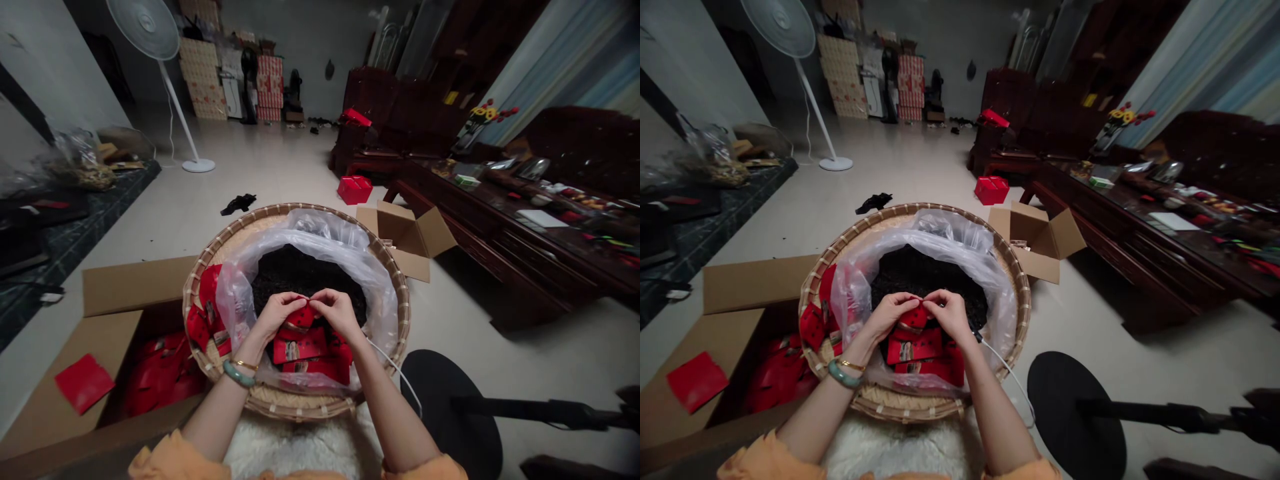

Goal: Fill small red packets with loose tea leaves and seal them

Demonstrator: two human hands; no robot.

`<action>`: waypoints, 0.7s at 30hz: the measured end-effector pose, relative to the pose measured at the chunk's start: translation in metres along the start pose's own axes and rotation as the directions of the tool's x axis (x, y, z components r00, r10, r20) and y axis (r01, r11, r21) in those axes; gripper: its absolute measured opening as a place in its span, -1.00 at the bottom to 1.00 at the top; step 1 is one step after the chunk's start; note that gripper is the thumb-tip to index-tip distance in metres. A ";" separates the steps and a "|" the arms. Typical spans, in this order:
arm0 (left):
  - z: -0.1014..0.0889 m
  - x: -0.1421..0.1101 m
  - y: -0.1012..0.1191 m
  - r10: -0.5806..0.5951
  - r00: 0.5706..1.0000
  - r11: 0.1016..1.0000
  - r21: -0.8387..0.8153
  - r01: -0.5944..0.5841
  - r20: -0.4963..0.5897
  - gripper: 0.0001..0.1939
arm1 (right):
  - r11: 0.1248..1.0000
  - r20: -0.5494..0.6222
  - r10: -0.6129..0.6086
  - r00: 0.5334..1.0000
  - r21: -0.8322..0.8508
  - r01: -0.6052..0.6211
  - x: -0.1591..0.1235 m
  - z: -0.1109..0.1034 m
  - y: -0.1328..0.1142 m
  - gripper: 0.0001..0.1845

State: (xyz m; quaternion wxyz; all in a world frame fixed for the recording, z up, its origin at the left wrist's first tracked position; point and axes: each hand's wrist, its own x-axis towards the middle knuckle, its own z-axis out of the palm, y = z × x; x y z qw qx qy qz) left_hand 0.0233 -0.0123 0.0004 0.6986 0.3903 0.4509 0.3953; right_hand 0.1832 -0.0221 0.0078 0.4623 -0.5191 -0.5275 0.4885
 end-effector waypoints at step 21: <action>0.001 0.012 0.000 0.182 0.916 0.977 -0.039 -0.209 -0.357 -0.66 | 0.988 0.048 0.128 0.991 0.081 -0.131 0.005 -0.008 0.011 -0.63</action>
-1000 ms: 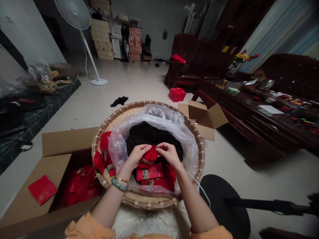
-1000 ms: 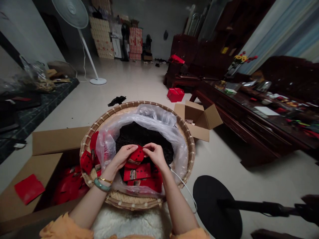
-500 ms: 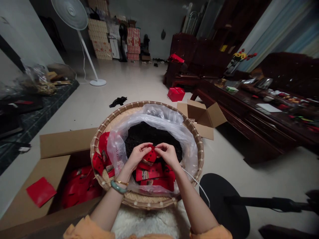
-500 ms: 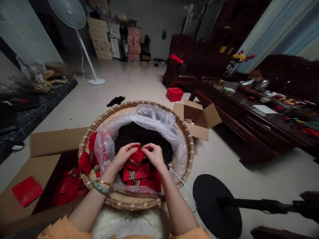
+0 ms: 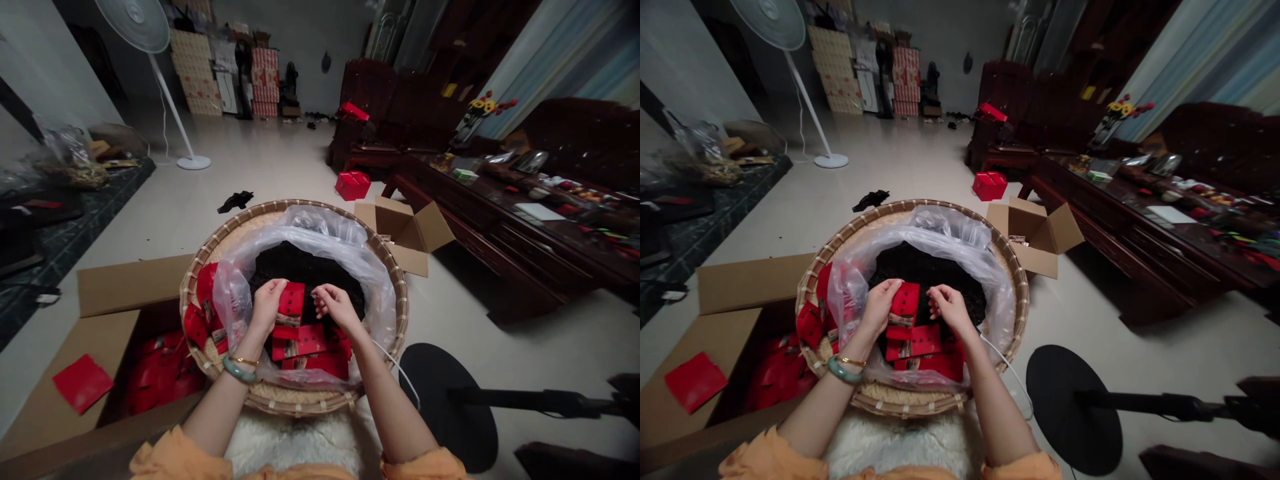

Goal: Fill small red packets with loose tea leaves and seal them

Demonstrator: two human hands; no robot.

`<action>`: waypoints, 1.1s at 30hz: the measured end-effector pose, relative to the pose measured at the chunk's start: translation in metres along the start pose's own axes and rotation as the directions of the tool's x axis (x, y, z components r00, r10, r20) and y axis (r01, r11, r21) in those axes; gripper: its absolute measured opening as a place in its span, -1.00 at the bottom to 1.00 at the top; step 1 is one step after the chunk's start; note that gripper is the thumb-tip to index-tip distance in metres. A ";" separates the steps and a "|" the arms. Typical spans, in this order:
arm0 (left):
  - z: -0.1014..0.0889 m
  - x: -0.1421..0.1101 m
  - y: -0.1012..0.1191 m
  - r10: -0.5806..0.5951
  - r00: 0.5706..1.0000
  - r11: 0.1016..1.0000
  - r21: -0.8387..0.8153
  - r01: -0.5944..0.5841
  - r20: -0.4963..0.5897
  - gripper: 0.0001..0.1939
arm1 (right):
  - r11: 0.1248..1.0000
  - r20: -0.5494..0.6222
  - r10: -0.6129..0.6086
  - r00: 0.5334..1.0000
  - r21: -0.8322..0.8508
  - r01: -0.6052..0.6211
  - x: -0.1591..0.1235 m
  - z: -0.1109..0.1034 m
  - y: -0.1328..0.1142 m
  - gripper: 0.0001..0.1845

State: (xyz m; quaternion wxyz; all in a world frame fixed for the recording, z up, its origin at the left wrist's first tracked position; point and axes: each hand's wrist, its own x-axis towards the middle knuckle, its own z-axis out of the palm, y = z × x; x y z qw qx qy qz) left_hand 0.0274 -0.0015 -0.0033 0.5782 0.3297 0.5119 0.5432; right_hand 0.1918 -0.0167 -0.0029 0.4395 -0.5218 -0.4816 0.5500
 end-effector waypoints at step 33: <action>0.004 -0.006 0.013 -0.016 0.980 0.996 -0.086 0.034 0.197 -0.69 | 0.368 0.210 -0.219 0.953 -0.886 0.280 -0.059 0.013 0.024 -0.57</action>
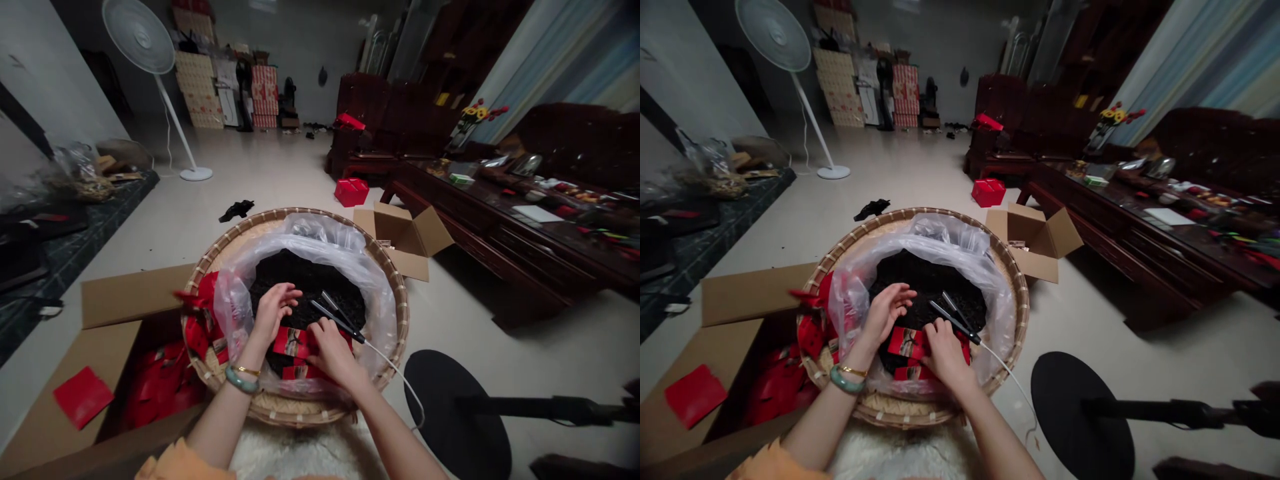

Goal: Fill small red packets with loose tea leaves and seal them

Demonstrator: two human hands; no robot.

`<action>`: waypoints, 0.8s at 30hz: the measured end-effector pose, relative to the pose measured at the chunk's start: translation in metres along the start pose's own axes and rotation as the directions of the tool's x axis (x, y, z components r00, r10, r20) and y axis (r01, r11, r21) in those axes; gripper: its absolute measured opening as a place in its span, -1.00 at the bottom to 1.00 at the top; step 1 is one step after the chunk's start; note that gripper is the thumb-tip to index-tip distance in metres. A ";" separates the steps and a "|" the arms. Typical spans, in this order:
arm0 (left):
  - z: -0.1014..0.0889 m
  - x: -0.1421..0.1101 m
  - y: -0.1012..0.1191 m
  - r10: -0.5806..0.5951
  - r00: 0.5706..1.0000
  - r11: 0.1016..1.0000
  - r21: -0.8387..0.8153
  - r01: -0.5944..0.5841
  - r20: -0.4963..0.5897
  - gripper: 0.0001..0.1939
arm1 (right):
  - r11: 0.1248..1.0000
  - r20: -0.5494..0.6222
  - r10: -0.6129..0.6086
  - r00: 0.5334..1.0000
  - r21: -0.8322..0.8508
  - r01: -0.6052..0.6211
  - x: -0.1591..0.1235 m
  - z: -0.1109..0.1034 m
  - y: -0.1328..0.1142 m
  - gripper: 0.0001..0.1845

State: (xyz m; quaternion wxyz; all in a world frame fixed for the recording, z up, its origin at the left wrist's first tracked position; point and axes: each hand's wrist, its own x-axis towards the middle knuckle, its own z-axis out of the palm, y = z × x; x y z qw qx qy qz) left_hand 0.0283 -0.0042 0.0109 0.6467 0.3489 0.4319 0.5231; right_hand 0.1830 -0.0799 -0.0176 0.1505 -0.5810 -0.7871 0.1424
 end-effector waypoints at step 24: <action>-0.011 0.011 -0.021 0.258 0.966 0.730 0.653 -0.204 0.013 -0.82 | 0.962 -0.417 0.039 0.908 0.261 0.078 0.042 0.003 0.010 -0.48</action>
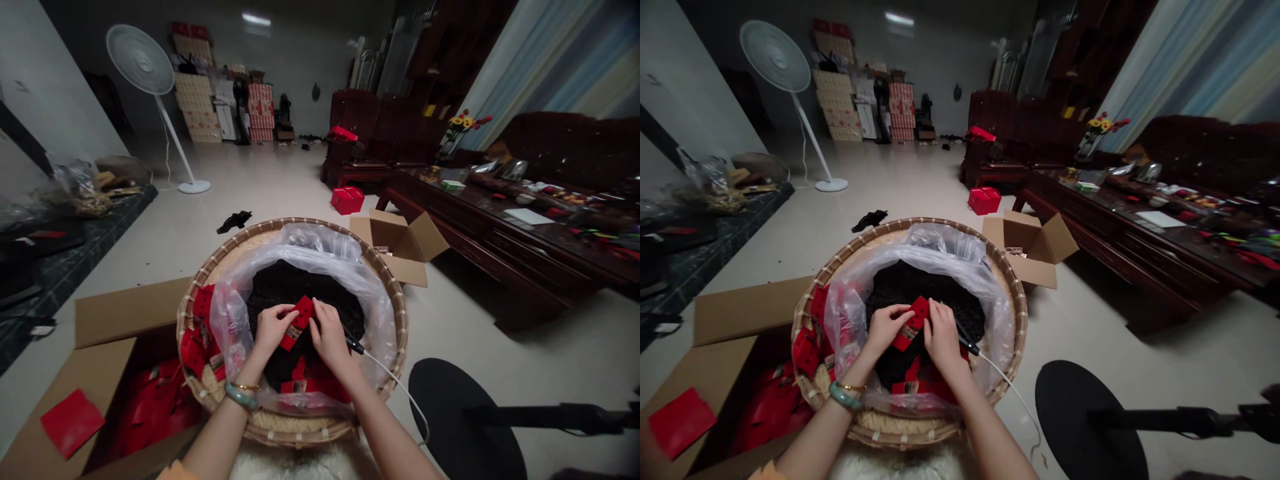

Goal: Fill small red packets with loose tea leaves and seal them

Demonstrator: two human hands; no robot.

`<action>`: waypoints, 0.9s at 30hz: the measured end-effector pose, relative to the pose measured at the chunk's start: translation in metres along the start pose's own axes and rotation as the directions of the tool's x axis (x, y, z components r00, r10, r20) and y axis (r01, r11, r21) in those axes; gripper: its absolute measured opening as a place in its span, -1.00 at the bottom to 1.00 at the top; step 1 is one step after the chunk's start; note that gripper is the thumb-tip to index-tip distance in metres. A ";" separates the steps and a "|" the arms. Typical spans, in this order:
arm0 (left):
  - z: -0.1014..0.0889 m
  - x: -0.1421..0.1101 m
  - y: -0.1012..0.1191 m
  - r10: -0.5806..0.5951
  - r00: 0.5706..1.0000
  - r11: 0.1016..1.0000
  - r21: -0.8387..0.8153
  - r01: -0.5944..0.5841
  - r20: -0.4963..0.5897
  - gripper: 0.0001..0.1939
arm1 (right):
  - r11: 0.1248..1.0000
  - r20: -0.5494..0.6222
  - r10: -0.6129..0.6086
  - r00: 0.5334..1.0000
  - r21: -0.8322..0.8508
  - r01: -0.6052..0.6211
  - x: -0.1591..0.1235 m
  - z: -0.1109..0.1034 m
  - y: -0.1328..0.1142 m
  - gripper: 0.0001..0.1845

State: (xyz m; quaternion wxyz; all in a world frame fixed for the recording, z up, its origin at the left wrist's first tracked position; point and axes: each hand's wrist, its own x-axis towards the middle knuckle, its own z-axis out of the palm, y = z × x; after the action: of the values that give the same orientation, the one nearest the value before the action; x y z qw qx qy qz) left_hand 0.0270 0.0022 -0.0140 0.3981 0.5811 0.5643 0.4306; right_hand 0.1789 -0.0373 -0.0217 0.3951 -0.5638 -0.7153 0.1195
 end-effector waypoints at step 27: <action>-0.021 -0.021 -0.011 -0.001 0.998 0.999 0.051 -0.002 0.069 -0.78 | 0.955 0.079 0.033 0.996 0.292 -0.055 0.003 0.007 -0.013 -0.58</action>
State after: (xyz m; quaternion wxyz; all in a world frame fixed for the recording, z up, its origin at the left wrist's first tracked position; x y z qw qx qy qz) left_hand 0.0042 -0.0189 -0.0187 0.4025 0.6057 0.5607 0.3958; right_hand 0.1645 -0.0369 -0.0164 0.4451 -0.5100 -0.6909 0.2538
